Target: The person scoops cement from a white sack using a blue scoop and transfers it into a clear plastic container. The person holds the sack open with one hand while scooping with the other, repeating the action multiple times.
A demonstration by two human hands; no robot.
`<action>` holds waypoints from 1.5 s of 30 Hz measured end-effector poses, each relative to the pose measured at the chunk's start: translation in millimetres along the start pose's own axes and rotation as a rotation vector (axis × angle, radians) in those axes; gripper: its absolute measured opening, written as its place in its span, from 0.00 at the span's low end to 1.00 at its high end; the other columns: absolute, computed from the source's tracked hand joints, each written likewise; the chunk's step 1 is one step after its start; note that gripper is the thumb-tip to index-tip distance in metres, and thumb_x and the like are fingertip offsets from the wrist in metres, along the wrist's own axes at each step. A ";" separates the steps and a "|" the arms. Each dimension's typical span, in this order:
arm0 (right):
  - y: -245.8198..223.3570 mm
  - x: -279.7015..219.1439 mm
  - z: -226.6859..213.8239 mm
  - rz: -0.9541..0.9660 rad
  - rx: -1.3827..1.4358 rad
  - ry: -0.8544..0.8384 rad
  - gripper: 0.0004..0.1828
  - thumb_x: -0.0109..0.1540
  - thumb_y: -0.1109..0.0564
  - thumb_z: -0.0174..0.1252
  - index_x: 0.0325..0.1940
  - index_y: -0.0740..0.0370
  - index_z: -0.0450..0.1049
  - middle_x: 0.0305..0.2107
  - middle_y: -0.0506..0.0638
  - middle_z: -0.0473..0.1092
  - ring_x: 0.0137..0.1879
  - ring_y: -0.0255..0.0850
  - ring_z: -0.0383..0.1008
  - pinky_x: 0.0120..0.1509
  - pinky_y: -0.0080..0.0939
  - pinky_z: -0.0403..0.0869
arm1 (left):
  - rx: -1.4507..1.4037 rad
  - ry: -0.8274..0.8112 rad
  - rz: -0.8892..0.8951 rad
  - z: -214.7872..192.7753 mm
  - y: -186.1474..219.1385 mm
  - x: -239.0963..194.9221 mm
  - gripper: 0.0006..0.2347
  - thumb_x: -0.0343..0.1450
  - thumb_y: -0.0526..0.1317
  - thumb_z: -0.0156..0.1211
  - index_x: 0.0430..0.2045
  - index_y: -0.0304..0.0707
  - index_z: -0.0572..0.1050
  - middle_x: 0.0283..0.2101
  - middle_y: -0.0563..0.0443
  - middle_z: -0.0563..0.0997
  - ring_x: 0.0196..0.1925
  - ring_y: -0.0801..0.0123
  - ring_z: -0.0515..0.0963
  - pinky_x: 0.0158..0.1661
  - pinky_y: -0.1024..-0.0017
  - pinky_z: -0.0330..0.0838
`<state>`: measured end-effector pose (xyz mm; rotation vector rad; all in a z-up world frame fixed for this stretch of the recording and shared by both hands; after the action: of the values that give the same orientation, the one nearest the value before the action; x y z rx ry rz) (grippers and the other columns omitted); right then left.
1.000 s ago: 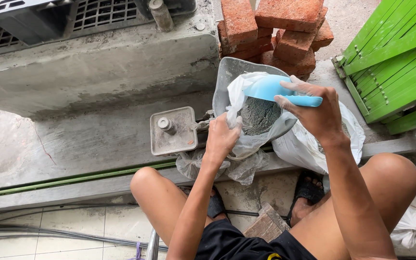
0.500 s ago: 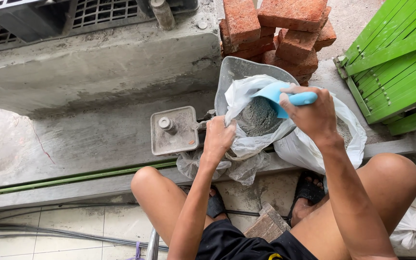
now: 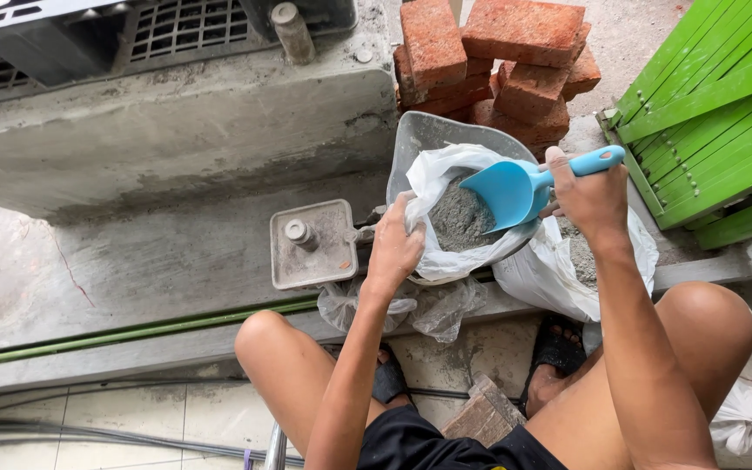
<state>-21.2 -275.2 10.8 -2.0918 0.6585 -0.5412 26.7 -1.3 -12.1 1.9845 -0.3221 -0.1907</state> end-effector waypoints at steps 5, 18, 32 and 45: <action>-7.8 -3.1 -0.2 0.074 0.059 -0.052 0.21 0.68 0.48 0.59 0.37 0.72 0.77 0.19 0.67 0.72 0.23 0.51 0.77 0.21 0.45 0.79 | 0.041 -0.115 -0.020 23.1 -11.1 20.8 0.24 0.71 0.39 0.50 0.62 0.28 0.64 0.56 0.15 0.71 0.63 0.22 0.69 0.63 0.38 0.63; -9.9 -5.1 4.1 -0.145 -0.078 -0.189 0.28 0.64 0.39 0.72 0.45 0.70 0.82 0.21 0.70 0.74 0.29 0.62 0.78 0.38 0.61 0.76 | 0.183 -0.273 -0.129 67.0 -35.4 27.5 0.28 0.73 0.52 0.50 0.58 0.20 0.68 0.59 0.14 0.69 0.68 0.26 0.65 0.68 0.42 0.57; 41.2 2.6 37.8 -0.122 0.003 -0.551 0.20 0.64 0.47 0.66 0.27 0.66 0.77 0.19 0.56 0.71 0.26 0.44 0.73 0.33 0.44 0.72 | -0.006 -0.138 -0.128 29.9 23.7 7.1 0.29 0.79 0.53 0.38 0.62 0.16 0.63 0.66 0.15 0.63 0.73 0.31 0.57 0.73 0.45 0.46; 23.7 -15.7 50.2 -0.166 0.075 -0.429 0.19 0.62 0.47 0.67 0.33 0.69 0.81 0.25 0.62 0.76 0.35 0.50 0.79 0.38 0.52 0.75 | 0.030 -0.128 -0.180 27.6 11.9 11.6 0.33 0.78 0.59 0.37 0.66 0.22 0.61 0.68 0.20 0.64 0.74 0.36 0.57 0.74 0.47 0.46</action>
<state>-9.8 -247.0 -38.1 -2.1098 0.2157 -0.1893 28.5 -33.5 -12.8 2.0356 -0.2289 -0.4315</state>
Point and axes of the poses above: each hand's wrist, its own x-axis towards the middle knuckle, its own z-axis out of the palm, y = z × x, the point moved 5 cm from there along x, towards the middle knuckle
